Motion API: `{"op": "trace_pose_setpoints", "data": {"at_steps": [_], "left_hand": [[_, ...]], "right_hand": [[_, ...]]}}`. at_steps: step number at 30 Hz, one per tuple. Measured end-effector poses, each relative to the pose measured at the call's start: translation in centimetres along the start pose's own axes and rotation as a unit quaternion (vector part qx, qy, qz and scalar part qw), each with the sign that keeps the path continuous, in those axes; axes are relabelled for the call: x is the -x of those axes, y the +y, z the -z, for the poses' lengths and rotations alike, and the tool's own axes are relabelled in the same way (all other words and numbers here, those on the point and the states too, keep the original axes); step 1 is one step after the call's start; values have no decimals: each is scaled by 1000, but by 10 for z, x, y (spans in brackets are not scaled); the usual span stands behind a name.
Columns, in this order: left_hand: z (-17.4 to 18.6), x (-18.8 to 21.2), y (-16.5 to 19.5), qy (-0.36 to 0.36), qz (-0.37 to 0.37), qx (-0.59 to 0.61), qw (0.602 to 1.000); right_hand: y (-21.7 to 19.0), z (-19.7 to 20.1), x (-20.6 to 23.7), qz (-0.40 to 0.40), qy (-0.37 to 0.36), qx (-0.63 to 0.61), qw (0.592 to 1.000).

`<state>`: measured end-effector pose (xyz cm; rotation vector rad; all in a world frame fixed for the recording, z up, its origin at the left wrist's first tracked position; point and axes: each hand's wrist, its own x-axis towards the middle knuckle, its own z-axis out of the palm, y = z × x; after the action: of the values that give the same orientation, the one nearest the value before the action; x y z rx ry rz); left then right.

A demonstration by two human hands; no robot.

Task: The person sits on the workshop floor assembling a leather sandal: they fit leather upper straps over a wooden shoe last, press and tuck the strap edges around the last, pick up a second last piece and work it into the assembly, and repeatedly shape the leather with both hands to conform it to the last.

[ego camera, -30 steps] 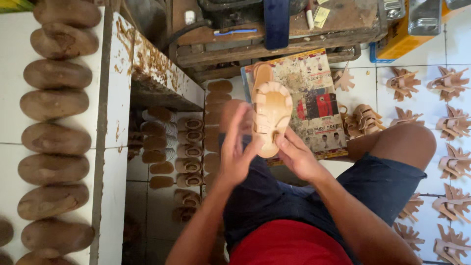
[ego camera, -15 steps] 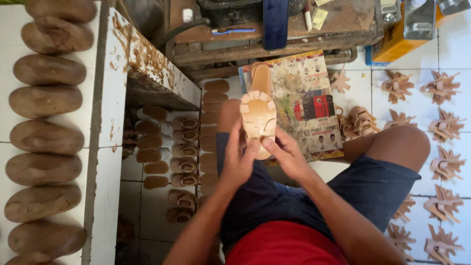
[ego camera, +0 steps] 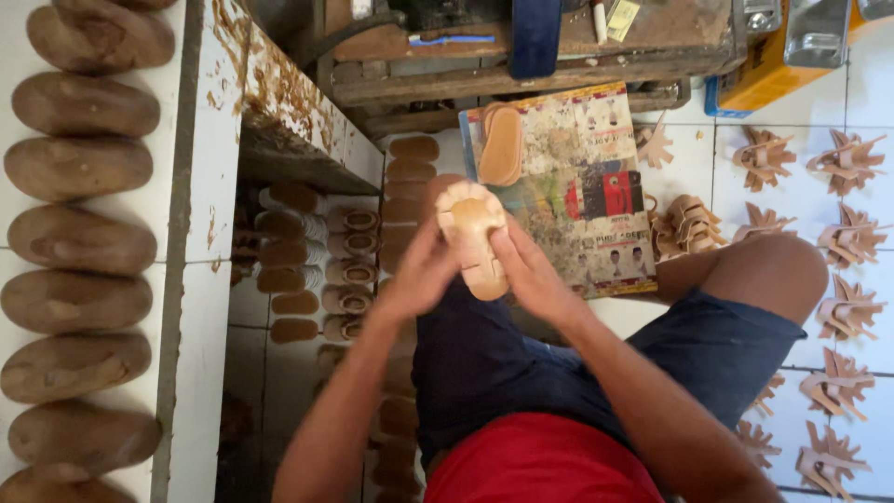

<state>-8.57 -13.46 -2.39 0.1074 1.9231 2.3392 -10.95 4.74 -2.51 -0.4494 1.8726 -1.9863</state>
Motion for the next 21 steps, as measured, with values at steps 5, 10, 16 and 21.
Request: {"op": "trace_pose_setpoints", "data": {"at_steps": [5,10,16,21], "left_hand": [[20,-4,2,61,-14,-60,996],[10,4,1,78,-47,-142,986],[5,11,13,60,-20,-173,983],[1,15,30,69,21,-148,986]], "right_hand": [[-21,11,-19,2,-84,-33,996],[-20,9,-28,-100,-55,-74,991],[-3,4,-19,10,-12,84,996],[-20,15,-6,126,-71,118,983]]}}
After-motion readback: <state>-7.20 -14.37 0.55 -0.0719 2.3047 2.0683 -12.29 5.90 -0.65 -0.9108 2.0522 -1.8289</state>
